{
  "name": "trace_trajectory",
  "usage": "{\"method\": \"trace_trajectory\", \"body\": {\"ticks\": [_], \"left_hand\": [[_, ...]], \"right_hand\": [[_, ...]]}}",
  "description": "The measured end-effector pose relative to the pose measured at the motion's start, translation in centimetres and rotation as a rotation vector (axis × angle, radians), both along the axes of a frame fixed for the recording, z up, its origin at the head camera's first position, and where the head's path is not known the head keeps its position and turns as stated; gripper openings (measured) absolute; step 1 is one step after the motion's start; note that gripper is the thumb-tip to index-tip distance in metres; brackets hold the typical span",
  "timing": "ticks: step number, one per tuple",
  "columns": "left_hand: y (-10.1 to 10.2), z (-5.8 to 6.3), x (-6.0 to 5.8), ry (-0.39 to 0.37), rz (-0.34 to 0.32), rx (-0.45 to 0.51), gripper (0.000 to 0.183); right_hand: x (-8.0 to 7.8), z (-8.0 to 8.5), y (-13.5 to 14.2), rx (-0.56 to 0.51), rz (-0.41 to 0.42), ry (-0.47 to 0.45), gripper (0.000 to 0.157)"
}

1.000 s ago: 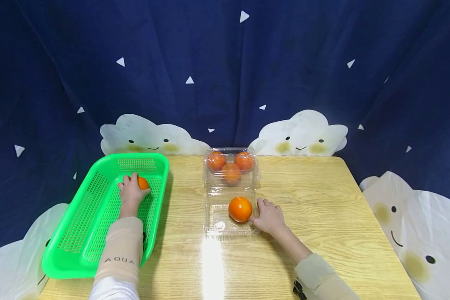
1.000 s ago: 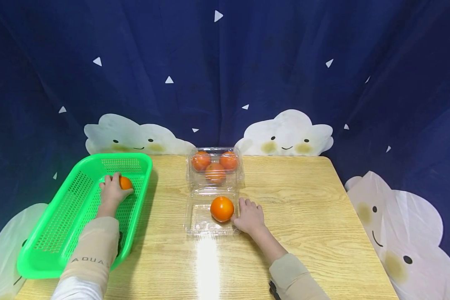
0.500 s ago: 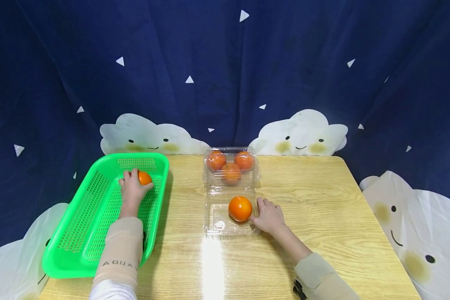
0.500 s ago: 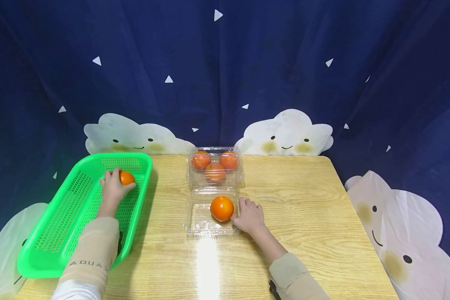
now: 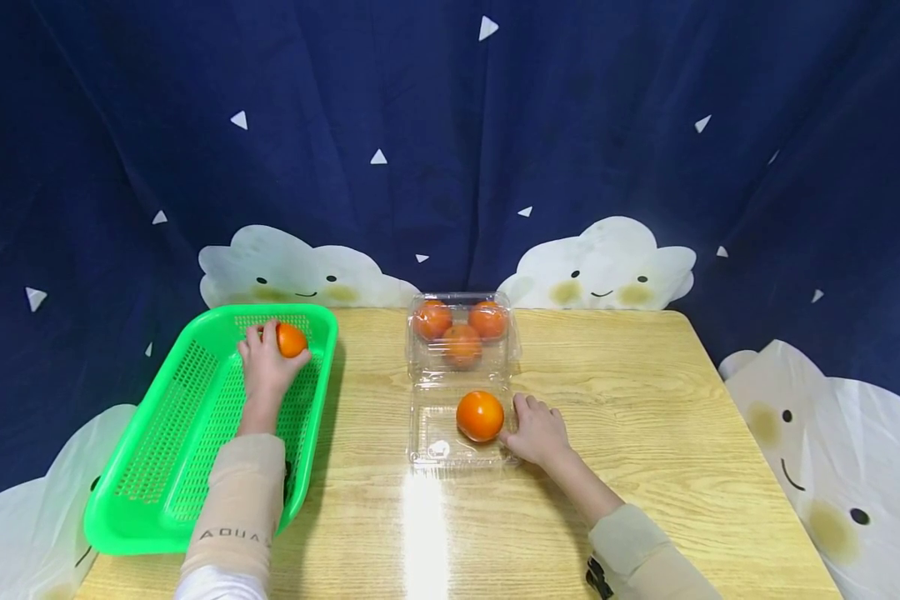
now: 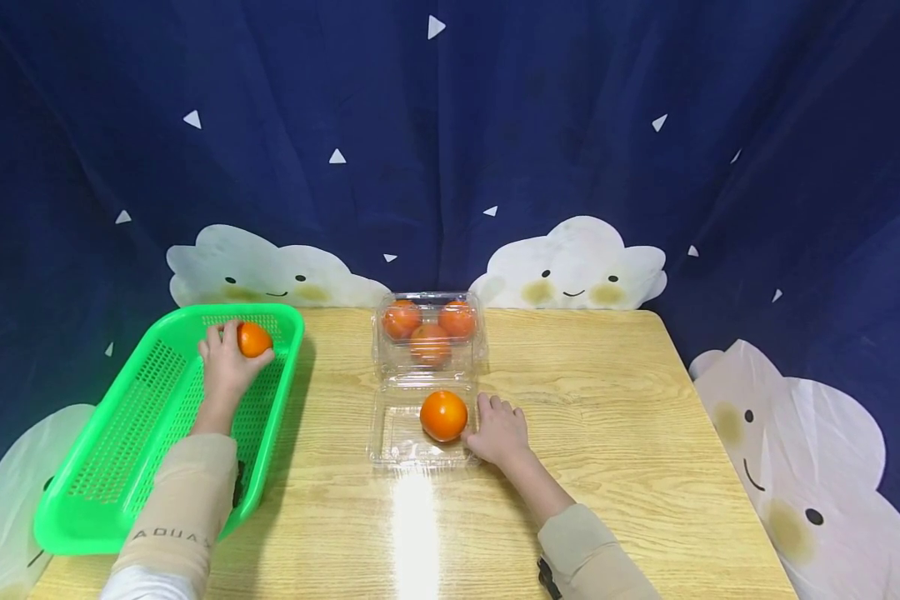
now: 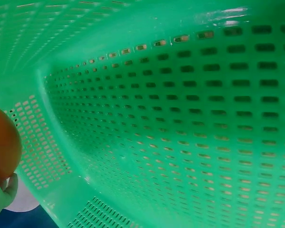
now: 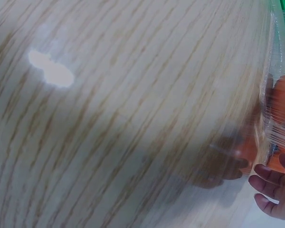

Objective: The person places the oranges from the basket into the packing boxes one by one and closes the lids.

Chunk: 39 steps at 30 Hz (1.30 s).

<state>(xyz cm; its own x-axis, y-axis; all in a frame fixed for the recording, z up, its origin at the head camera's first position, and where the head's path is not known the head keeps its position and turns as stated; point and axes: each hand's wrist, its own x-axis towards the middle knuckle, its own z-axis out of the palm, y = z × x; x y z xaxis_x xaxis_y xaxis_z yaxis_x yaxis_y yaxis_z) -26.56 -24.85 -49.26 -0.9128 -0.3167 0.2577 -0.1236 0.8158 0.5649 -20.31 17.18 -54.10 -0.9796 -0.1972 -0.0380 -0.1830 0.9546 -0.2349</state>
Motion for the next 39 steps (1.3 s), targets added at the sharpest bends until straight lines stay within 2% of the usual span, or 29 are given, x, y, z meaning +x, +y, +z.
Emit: {"method": "trace_trajectory", "body": {"ticks": [5, 14, 20, 29, 39], "left_hand": [[0.3, 0.3, -0.2, 0.083, -0.015, -0.008, 0.064], [1.5, 1.6, -0.2, 0.267, -0.090, -0.060, 0.062], [2.2, 2.2, -0.4, 0.307, -0.121, -0.058, 0.063], [3.4, 3.2, -0.4, 0.450, -0.258, -0.070, 0.060], [4.8, 4.5, -0.5, 0.545, -0.405, -0.090, 0.059]], "right_hand": [[0.0, 0.1, 0.0, -0.003, 0.000, -0.004, 0.054], [0.0, 0.1, 0.0, -0.002, 0.002, 0.002, 0.053], [0.0, 0.1, 0.0, 0.001, 0.001, 0.004, 0.053], [0.0, -0.1, 0.1, 0.000, 0.006, 0.018, 0.052], [0.0, -0.1, 0.1, -0.003, 0.008, 0.023, 0.054]]}}
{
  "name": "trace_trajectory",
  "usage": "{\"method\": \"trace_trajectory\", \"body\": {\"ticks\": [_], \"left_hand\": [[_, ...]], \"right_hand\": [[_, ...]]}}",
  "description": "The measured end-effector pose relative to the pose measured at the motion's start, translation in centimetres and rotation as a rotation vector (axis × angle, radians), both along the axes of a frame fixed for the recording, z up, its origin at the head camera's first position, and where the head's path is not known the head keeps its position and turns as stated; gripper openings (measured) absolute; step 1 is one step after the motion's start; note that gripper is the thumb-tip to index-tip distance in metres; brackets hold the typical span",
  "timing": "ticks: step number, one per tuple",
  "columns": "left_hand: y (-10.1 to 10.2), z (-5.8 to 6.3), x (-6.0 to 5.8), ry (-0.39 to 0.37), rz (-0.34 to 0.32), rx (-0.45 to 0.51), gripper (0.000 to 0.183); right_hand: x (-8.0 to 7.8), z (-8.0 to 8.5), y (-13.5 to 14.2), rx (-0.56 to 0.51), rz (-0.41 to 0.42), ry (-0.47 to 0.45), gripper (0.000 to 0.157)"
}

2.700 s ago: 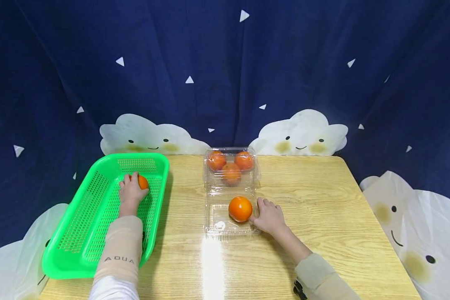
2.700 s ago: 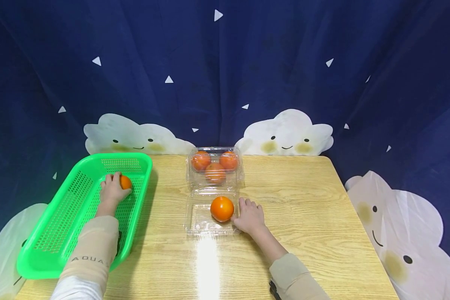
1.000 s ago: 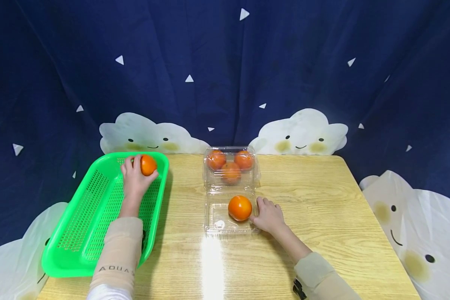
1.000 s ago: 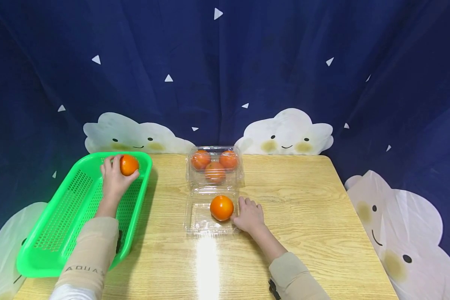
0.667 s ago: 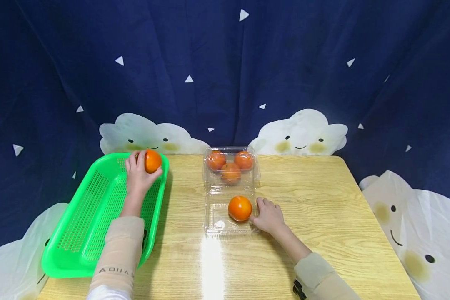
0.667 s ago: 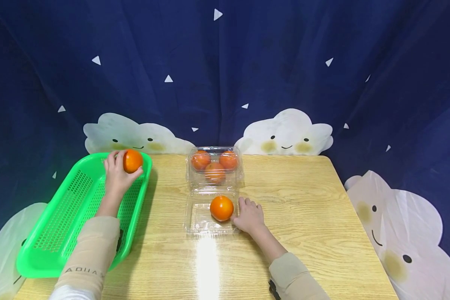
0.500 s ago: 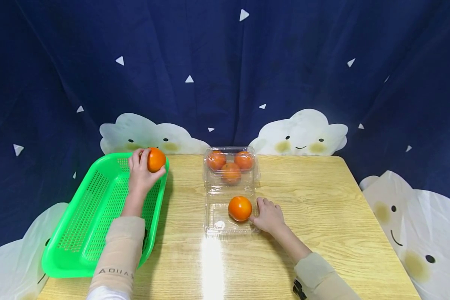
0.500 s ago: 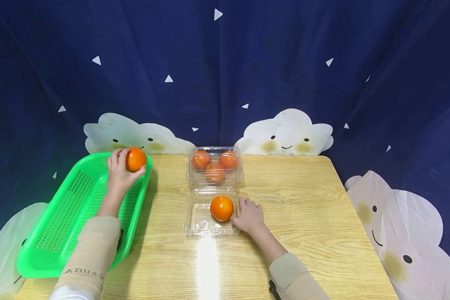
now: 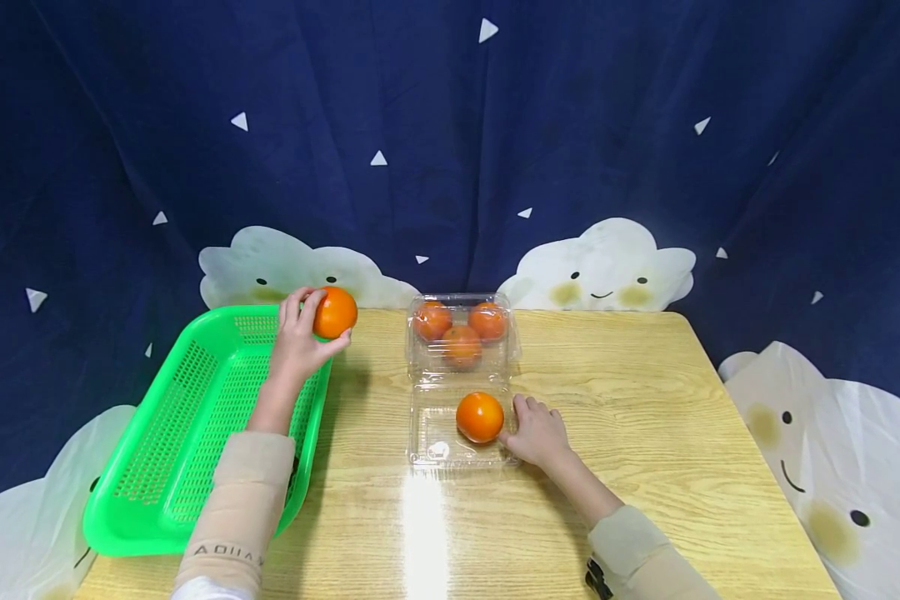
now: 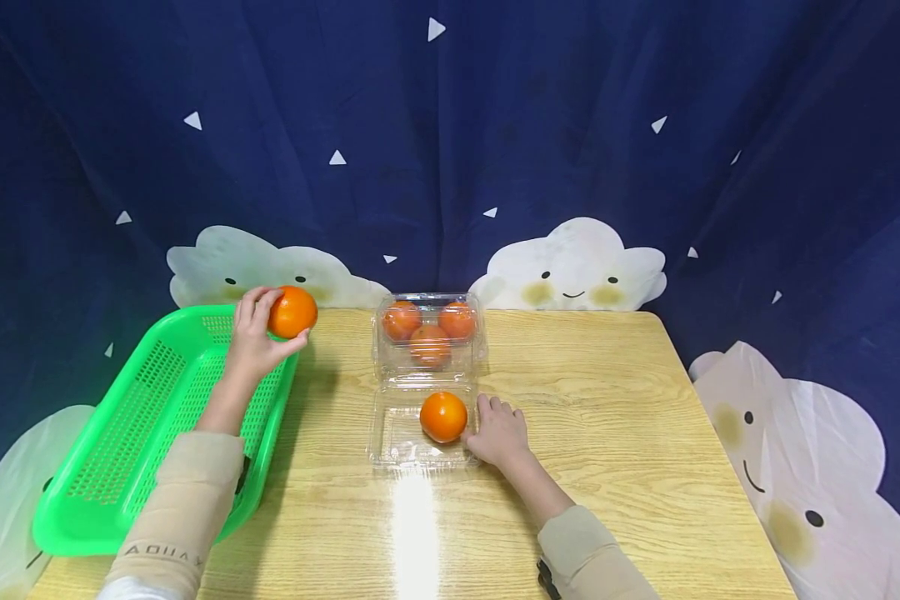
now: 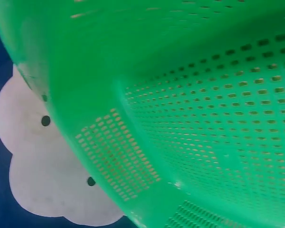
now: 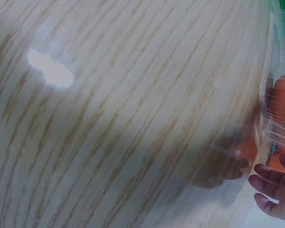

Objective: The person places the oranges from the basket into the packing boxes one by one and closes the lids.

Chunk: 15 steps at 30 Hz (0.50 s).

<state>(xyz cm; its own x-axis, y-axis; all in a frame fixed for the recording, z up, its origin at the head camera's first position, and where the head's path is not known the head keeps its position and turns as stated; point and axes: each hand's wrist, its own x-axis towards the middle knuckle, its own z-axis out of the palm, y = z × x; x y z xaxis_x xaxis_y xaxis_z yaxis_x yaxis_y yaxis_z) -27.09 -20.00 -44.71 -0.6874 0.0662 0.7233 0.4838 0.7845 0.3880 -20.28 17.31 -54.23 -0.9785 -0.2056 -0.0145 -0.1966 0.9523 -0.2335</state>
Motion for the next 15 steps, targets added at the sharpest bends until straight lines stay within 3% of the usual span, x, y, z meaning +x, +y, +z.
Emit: {"method": "trace_trajectory", "body": {"ticks": [7, 15], "left_hand": [[1.4, 1.0, 0.3, 0.024, -0.094, -0.028, 0.059], [3.0, 1.9, 0.5, -0.045, -0.143, -0.076, 0.059]], "right_hand": [[0.0, -0.1, 0.0, 0.001, -0.004, -0.001, 0.053], [-0.2, -0.3, 0.0, 0.004, -0.014, -0.003, 0.050]]}}
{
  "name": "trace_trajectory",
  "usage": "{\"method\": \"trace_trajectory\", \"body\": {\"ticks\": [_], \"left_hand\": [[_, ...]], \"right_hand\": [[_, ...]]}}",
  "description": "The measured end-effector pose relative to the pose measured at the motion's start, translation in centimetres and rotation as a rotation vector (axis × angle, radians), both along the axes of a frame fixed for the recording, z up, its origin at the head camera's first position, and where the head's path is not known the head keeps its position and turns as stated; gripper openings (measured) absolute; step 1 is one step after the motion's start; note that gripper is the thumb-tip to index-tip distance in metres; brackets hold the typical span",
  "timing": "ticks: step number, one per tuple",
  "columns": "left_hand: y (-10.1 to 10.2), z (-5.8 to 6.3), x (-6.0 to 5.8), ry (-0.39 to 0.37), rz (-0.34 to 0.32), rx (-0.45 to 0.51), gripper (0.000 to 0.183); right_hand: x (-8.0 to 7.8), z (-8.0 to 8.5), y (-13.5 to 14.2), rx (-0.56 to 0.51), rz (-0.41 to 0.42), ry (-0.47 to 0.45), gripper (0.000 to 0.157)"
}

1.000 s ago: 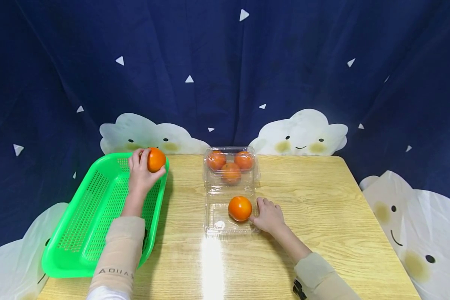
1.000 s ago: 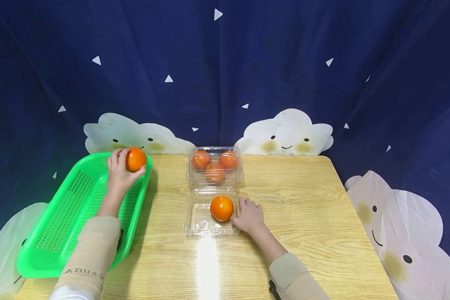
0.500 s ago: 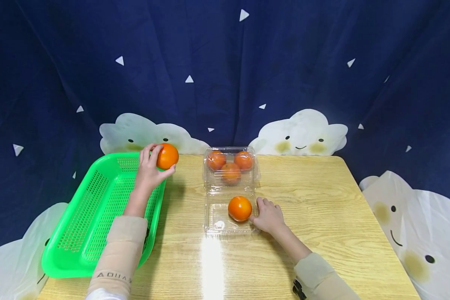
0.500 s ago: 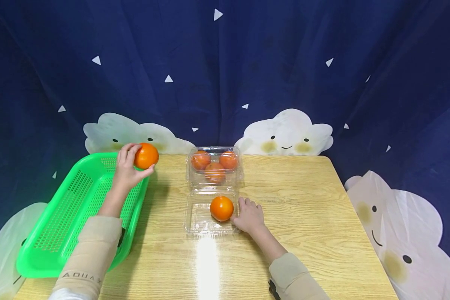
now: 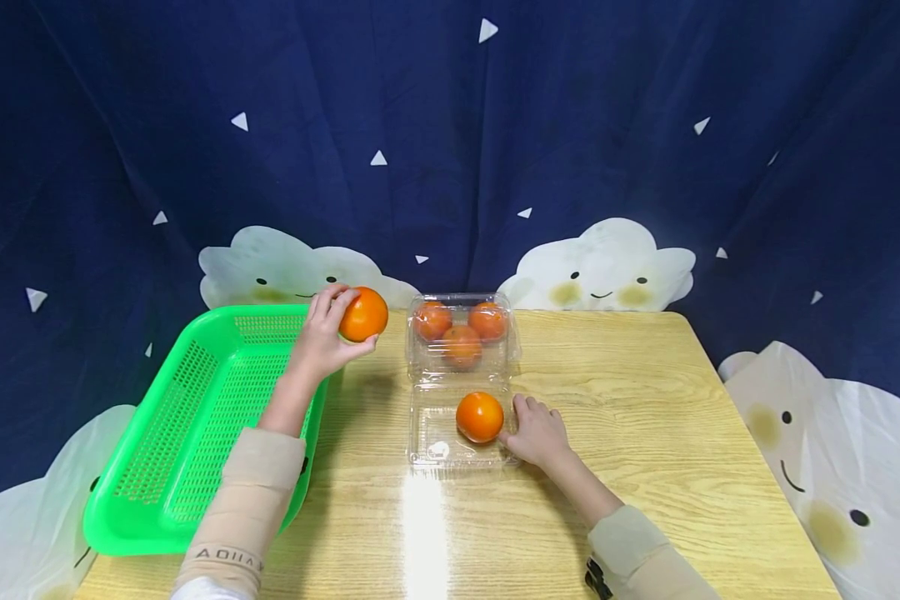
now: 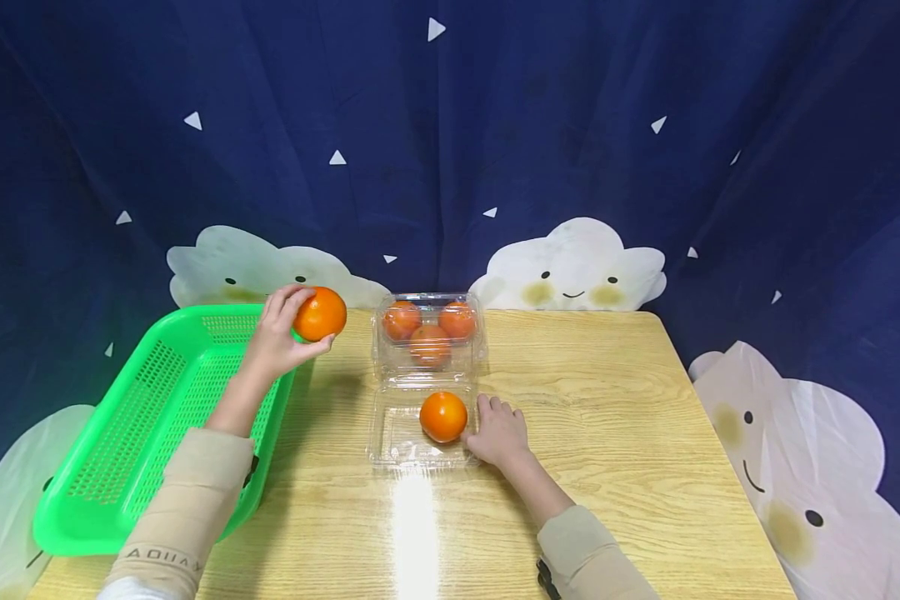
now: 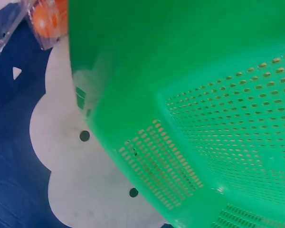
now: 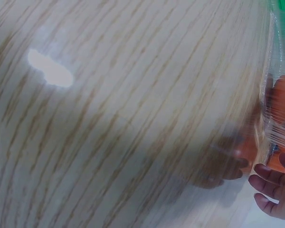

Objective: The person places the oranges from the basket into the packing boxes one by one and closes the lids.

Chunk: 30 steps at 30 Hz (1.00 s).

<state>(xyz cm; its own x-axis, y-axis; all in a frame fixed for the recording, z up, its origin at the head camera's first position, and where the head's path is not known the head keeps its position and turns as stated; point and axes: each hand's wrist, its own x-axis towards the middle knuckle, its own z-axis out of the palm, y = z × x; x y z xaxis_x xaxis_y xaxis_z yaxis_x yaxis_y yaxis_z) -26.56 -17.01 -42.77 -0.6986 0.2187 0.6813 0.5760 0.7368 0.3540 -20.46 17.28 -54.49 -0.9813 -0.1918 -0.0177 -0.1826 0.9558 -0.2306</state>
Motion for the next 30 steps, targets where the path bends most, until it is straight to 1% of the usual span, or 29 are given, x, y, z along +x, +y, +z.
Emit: {"method": "trace_trajectory", "body": {"ticks": [6, 9, 13, 16, 22, 26, 30], "left_hand": [[1.0, 0.3, 0.3, -0.089, -0.037, -0.038, 0.061], [1.6, 0.6, 0.5, -0.115, -0.059, -0.057, 0.063], [2.4, 1.0, 0.7, -0.127, -0.091, -0.089, 0.063], [2.9, 1.2, 0.9, -0.155, -0.119, -0.117, 0.063], [3.8, 1.5, 1.2, -0.246, -0.175, -0.167, 0.064], [4.3, 1.5, 1.3, -0.308, -0.206, -0.189, 0.067], [4.8, 1.2, 1.4, -0.331, -0.232, -0.203, 0.067]], "right_hand": [[-0.1, 0.0, 0.0, 0.000, 0.005, -0.001, 0.050], [-0.1, 0.0, 0.0, -0.002, 0.004, -0.005, 0.049], [-0.1, 0.0, 0.0, -0.004, 0.005, -0.002, 0.048], [-0.1, 0.0, 0.0, -0.002, 0.008, 0.002, 0.048], [-0.1, 0.1, 0.0, -0.005, 0.005, 0.003, 0.049], [-0.1, 0.0, 0.0, -0.012, 0.005, 0.007, 0.048], [-0.1, -0.1, 0.0, -0.012, 0.007, 0.011, 0.048]]}}
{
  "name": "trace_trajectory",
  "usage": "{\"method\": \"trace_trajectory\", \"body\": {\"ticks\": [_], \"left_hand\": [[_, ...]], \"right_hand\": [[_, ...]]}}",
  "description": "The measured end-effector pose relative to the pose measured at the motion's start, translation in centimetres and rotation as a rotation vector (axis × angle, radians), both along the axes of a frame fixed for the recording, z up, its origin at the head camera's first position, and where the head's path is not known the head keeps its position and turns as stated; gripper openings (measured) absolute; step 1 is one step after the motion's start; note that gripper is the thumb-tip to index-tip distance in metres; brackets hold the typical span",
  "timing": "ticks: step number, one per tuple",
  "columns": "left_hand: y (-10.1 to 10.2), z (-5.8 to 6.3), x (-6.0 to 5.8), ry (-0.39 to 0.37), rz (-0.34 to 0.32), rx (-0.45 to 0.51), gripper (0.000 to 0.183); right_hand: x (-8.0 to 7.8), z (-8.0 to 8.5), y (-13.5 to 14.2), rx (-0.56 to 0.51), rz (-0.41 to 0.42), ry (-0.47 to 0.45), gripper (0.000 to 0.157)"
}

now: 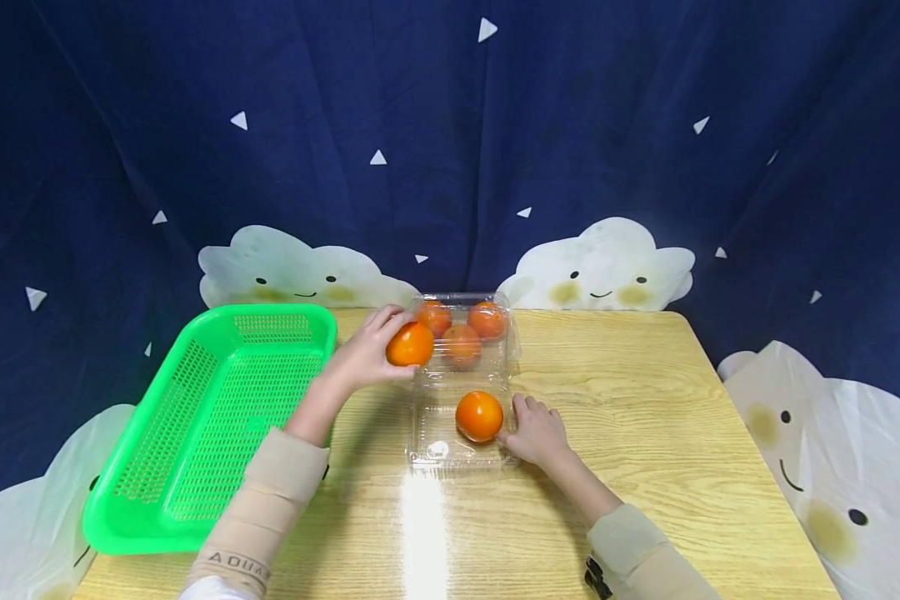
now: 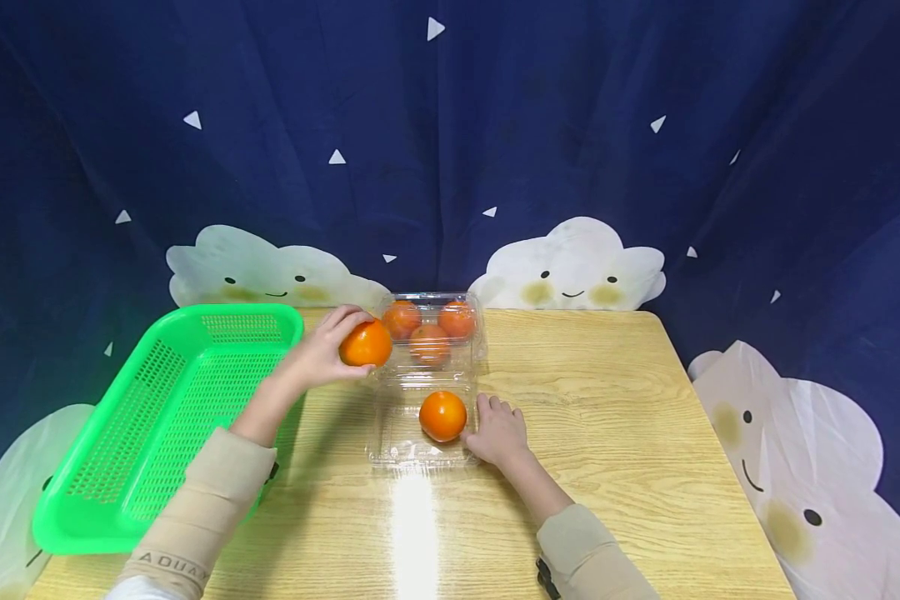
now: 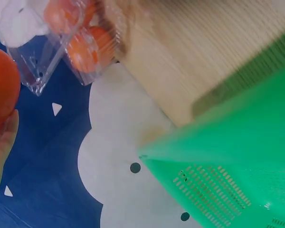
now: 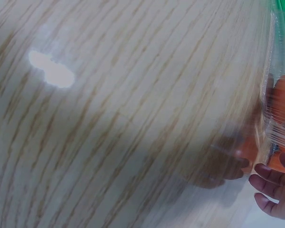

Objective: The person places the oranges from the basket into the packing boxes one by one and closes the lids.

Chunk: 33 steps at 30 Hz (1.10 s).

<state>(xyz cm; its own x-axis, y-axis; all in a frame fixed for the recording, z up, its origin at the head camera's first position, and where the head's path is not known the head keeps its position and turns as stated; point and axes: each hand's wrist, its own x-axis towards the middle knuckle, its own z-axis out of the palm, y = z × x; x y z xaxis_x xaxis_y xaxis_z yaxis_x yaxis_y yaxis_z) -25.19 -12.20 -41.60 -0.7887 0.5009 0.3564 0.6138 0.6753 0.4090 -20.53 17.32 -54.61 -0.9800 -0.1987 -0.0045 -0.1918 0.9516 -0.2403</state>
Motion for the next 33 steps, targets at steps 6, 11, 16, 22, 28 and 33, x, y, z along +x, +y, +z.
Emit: {"method": "trace_trajectory", "body": {"ticks": [6, 11, 16, 22, 28, 33], "left_hand": [[0.9, -0.5, 0.3, -0.044, -0.017, -0.041, 0.068], [1.6, -1.1, 0.8, -0.065, -0.035, -0.066, 0.066], [2.4, -1.9, 1.2, -0.052, -0.100, -0.077, 0.066], [3.1, -3.0, 1.6, -0.049, -0.159, -0.122, 0.065], [3.6, -3.7, 2.1, -0.072, -0.172, -0.176, 0.066], [4.0, -4.1, 2.6, -0.118, -0.165, -0.226, 0.069]], "right_hand": [[0.0, 0.1, 0.0, 0.007, 0.000, -0.002, 0.049], [0.0, 0.1, 0.0, 0.008, 0.004, 0.001, 0.050], [0.1, 0.1, 0.0, 0.010, 0.006, 0.007, 0.051], [0.1, 0.2, 0.0, 0.004, 0.007, 0.006, 0.049], [0.2, 0.2, 0.0, 0.004, 0.008, 0.001, 0.052], [0.1, 0.0, 0.1, 0.007, 0.012, 0.008, 0.053]]}}
